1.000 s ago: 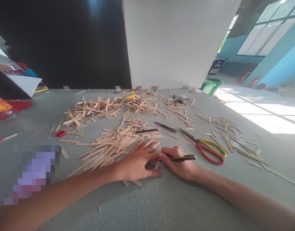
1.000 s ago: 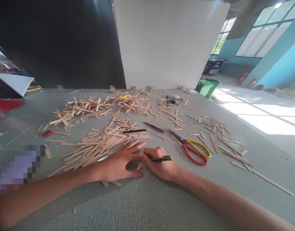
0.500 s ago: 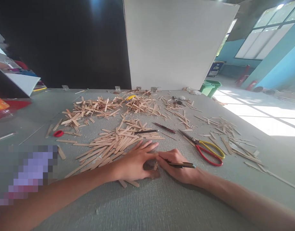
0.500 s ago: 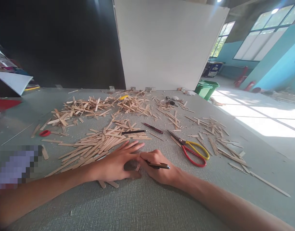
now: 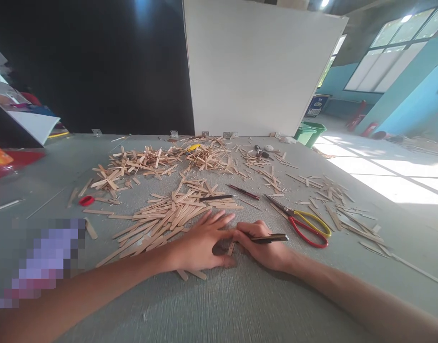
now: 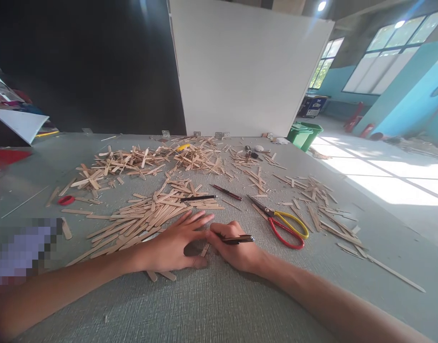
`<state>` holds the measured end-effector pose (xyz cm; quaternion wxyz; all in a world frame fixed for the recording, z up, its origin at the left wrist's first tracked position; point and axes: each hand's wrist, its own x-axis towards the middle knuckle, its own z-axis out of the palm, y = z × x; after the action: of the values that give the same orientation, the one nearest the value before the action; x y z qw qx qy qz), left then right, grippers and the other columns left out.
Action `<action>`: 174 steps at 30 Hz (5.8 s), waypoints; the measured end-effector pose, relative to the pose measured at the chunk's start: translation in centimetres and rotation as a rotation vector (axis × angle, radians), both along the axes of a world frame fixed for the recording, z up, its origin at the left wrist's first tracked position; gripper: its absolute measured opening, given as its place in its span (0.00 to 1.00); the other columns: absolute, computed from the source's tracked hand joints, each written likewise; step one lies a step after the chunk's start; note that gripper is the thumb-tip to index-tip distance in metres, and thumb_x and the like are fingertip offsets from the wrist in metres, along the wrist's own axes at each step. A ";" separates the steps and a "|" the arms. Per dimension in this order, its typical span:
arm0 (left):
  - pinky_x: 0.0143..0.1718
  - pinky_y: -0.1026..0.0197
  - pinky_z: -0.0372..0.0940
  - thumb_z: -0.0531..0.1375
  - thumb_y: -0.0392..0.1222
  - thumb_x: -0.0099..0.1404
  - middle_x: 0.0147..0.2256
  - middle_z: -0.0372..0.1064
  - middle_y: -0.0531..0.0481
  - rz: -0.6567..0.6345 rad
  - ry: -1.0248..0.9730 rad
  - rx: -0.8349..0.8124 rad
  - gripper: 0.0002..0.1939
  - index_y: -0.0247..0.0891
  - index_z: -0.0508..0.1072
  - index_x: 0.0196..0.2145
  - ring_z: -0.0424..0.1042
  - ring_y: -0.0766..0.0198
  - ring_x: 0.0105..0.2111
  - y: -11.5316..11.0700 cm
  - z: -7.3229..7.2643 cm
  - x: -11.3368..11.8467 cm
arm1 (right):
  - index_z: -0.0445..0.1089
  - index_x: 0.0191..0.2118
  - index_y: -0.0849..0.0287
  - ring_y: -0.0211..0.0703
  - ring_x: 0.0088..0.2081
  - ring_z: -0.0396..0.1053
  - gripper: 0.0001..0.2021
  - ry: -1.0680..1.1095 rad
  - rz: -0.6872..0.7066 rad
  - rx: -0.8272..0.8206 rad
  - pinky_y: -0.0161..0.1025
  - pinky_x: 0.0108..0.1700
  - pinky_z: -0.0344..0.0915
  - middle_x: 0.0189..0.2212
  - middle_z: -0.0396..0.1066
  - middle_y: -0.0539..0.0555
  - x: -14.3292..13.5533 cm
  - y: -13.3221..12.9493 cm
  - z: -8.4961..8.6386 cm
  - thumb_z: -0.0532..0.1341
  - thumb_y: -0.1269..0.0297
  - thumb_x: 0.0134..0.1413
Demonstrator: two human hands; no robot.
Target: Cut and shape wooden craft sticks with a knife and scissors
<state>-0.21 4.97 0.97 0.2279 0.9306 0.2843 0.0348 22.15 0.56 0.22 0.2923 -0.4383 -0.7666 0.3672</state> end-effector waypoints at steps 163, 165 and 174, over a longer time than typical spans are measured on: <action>0.21 0.70 0.64 0.52 0.54 0.78 0.33 0.72 0.55 0.402 -0.498 -0.656 0.30 0.51 0.46 0.71 0.58 0.72 0.20 -5.7 10.1 -0.3 | 0.68 0.62 0.60 0.39 0.30 0.73 0.17 -0.371 -0.090 0.620 0.35 0.29 0.65 0.36 0.76 0.56 1.6 -5.0 8.3 0.51 0.72 0.73; 0.21 0.70 0.63 0.52 0.54 0.78 0.33 0.72 0.55 0.406 -0.501 -0.655 0.30 0.51 0.46 0.71 0.58 0.72 0.20 -5.7 10.1 -0.3 | 0.66 0.63 0.60 0.40 0.31 0.73 0.18 -0.362 -0.088 0.620 0.35 0.29 0.65 0.37 0.76 0.57 1.6 -5.0 8.3 0.51 0.72 0.74; 0.21 0.70 0.63 0.52 0.53 0.78 0.32 0.72 0.55 0.398 -0.505 -0.654 0.29 0.49 0.46 0.71 0.58 0.73 0.20 -5.7 10.1 -0.2 | 0.64 0.65 0.59 0.40 0.29 0.72 0.19 -0.362 -0.081 0.645 0.36 0.27 0.63 0.35 0.75 0.54 1.5 -5.1 8.3 0.51 0.73 0.73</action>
<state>-0.45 -0.70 11.08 0.5607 0.6994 0.3891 0.2122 23.68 -4.58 8.52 0.2894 -0.4113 -0.8642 0.0116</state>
